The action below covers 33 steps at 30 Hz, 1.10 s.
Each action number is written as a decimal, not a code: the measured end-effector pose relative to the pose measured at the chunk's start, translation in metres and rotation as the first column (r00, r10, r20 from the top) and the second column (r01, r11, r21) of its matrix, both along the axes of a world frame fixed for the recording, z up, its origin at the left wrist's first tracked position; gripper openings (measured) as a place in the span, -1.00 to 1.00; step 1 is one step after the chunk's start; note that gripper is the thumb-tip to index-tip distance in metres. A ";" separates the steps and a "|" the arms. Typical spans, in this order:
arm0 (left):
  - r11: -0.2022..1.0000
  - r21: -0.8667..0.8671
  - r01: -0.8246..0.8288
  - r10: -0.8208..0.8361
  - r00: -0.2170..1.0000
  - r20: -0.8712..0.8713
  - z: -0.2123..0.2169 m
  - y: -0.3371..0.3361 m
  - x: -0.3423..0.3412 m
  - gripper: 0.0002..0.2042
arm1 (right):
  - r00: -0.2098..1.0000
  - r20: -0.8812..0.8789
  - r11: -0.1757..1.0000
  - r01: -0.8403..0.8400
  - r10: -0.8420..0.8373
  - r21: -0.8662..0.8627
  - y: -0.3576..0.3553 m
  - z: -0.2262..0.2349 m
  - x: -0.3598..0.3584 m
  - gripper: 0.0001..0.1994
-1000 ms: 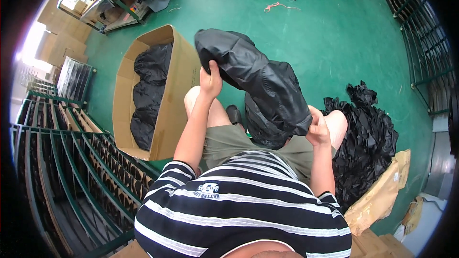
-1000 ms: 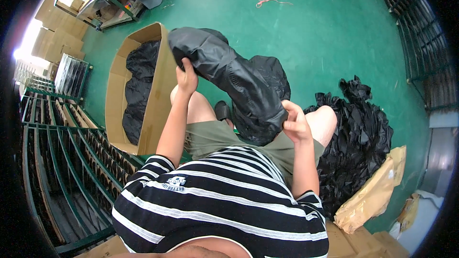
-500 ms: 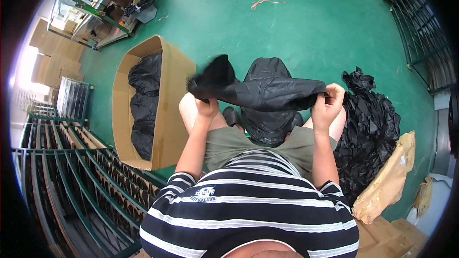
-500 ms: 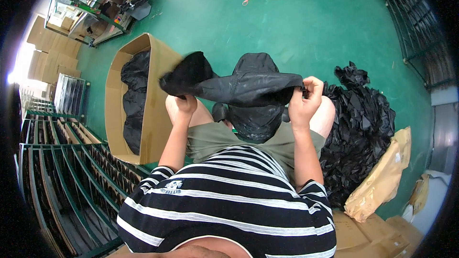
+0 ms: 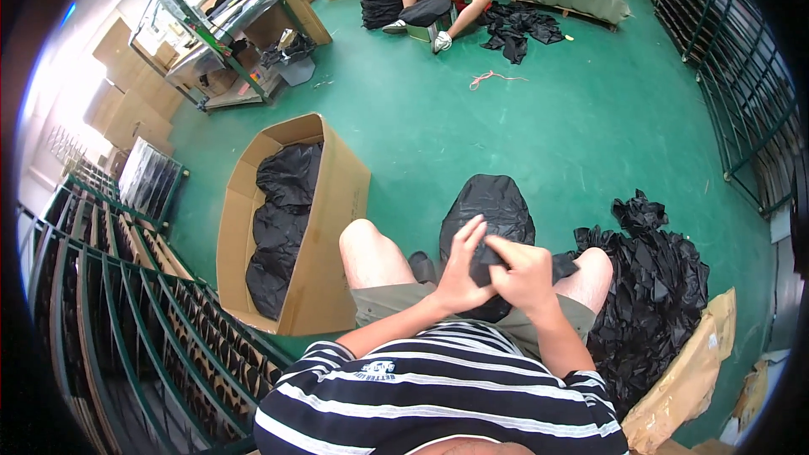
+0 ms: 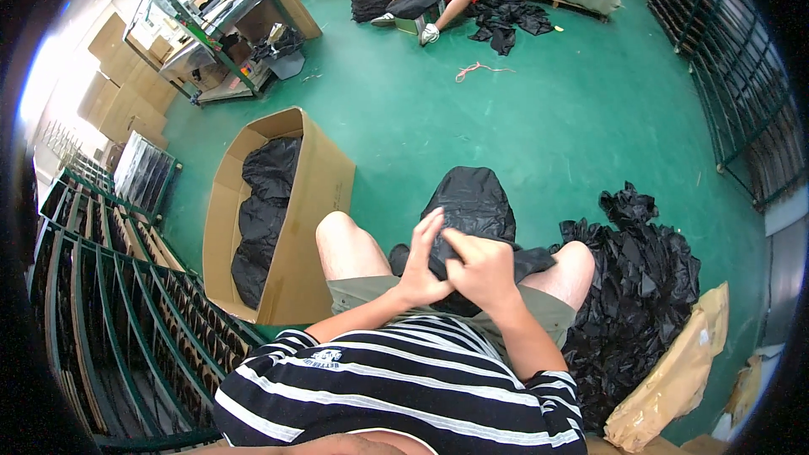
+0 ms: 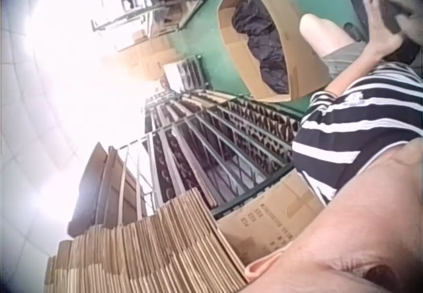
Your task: Folding black fabric covers and placing them into a large cardboard box.
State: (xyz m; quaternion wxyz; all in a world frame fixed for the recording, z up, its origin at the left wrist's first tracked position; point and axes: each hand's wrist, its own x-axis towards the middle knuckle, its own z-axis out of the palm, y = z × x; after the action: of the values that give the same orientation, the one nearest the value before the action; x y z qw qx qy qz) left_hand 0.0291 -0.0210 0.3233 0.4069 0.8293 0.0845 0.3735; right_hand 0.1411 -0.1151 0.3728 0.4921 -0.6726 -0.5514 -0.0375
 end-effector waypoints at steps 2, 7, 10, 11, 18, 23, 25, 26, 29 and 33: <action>0.990 -0.140 0.008 -0.007 1.000 0.004 -0.004 0.011 0.012 -0.34 | 0.994 0.030 0.981 -0.095 0.101 -0.172 0.001 0.007 0.000 -0.68; 0.988 -0.146 -0.044 0.052 0.997 0.053 0.011 0.033 0.019 -0.74 | 0.987 -0.153 0.998 0.052 -0.056 -0.029 0.000 0.020 0.001 -0.67; 0.992 -0.075 -0.099 0.104 0.993 0.064 0.032 0.033 0.015 -0.72 | 0.974 -0.216 0.995 0.041 -0.061 -0.095 -0.008 -0.006 0.007 -0.64; 0.994 0.000 -0.107 0.106 0.992 0.070 0.036 0.033 0.015 -0.71 | 0.952 -0.296 0.993 0.046 -0.077 -0.112 -0.010 -0.020 0.009 -0.65; 0.989 0.100 -0.107 0.108 0.994 -0.004 0.044 0.037 -0.003 -0.72 | 0.930 -0.241 0.957 0.290 -0.278 0.019 -0.035 -0.029 0.022 -0.64; 0.992 -0.036 -0.121 0.117 0.988 -0.097 0.046 0.045 -0.002 -0.76 | 0.969 -0.248 0.953 -0.076 0.002 -0.292 -0.043 -0.039 0.032 -0.67; 0.991 -0.073 -0.113 0.103 0.986 -0.131 0.044 0.053 -0.003 -0.77 | 0.942 -0.335 0.970 -0.071 -0.012 -0.233 -0.049 -0.041 0.036 -0.67; 0.995 -0.097 -0.003 -0.022 0.968 -0.252 0.049 0.060 -0.005 -0.76 | 0.899 -0.437 0.961 -0.108 -0.014 -0.253 -0.054 -0.035 0.041 -0.68; 0.919 -0.228 0.322 -0.394 0.794 -0.463 0.051 0.070 -0.019 -0.73 | 0.786 -0.586 0.791 -0.481 0.198 -0.377 -0.069 -0.008 0.057 -0.65; 0.946 -0.135 0.296 -0.325 0.881 -0.345 0.030 0.069 -0.024 -0.72 | 0.574 -0.714 0.577 -0.763 0.400 -0.290 -0.072 -0.022 0.058 -0.60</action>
State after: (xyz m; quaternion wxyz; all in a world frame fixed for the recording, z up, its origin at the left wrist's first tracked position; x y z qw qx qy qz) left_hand 0.0048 0.0481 0.3535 0.4708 0.8702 0.0387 0.1404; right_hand 0.1989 -0.1868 0.3510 0.3890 -0.5285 -0.5569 0.5092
